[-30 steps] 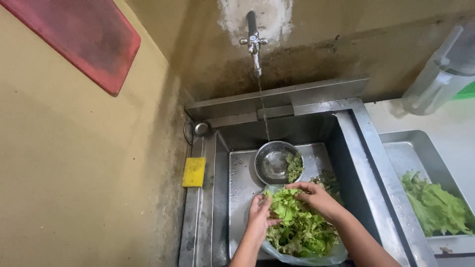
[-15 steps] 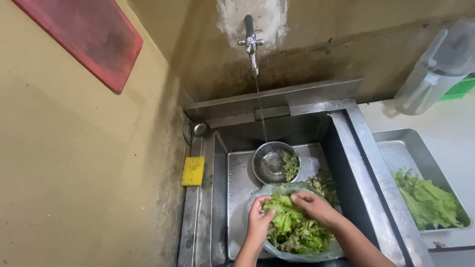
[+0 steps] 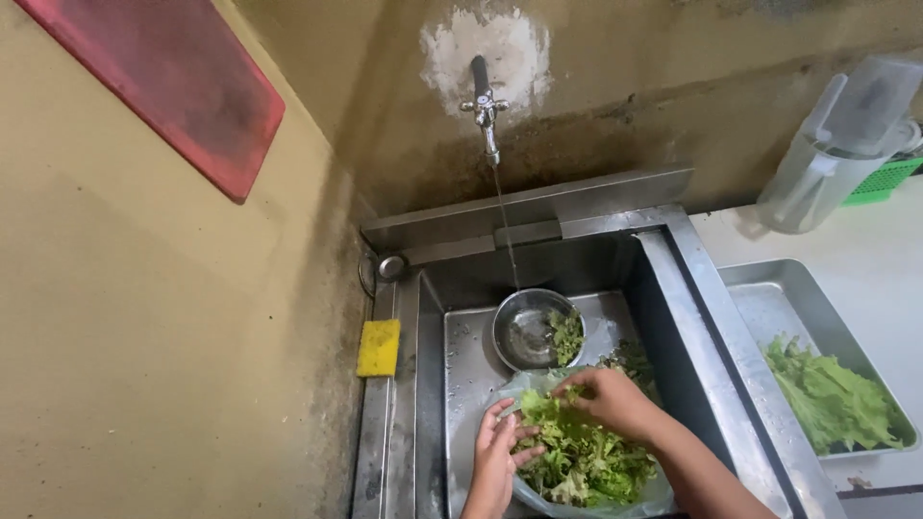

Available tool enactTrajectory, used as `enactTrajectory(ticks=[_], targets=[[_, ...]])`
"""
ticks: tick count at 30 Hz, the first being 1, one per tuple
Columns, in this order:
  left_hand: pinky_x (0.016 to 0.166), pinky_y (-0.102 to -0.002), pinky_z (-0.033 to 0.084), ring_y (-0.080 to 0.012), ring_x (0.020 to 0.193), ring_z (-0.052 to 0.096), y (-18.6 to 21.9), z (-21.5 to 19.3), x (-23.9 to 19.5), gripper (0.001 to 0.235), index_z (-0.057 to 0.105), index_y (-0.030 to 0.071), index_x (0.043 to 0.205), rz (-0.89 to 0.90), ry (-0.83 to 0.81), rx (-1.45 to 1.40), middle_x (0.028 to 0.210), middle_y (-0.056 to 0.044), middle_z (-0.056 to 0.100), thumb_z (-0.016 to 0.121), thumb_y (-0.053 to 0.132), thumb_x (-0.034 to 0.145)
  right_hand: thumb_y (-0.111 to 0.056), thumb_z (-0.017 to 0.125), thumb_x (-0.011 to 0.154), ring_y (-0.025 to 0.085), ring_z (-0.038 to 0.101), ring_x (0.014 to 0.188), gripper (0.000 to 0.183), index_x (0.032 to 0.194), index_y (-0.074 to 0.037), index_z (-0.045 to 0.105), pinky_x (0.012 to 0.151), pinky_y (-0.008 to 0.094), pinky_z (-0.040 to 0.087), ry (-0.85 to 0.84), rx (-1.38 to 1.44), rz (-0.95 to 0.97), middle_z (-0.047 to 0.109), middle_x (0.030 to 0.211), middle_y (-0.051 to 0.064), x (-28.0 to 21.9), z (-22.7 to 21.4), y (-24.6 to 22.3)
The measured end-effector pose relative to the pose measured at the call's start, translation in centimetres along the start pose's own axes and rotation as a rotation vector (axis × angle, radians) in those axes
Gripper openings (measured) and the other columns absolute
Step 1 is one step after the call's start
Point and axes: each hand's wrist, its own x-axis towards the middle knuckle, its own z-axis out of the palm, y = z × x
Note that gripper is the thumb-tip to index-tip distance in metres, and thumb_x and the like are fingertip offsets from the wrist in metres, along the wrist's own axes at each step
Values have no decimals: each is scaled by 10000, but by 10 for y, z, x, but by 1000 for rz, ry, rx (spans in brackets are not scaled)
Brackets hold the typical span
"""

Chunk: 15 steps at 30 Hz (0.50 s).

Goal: The person washes lettuce leaves under running water in a stainless steel sink. They rinse each leaf individually, then place the cleaned leaves into a metal tray on the right side of the sink. The person also handles a plastic bag containing more lettuce and a metal bowl in the sink.

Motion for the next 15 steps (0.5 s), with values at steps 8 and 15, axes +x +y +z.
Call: enactTrajectory(ticks=[8,15], targets=[[885,-470,590,-317,1022,680,-19,-13,15,299,587,72,1289,-103,-15,-128,1193,-194,680,547,226,1035,-337,706,945,132,571,630,265,1110,-130,712,659,310,481,86,166,-10,665,891,45,39,27,64],[1009,-457,523,-287,1202,645,-44,-31,48,347,654,140,1344,-363,93,26,1313,-107,675,554,315,1062,-263,546,947,260,711,1050,349,1232,-318,739,871,420,548,22,-425,185,636,1286,21,64,65,143]])
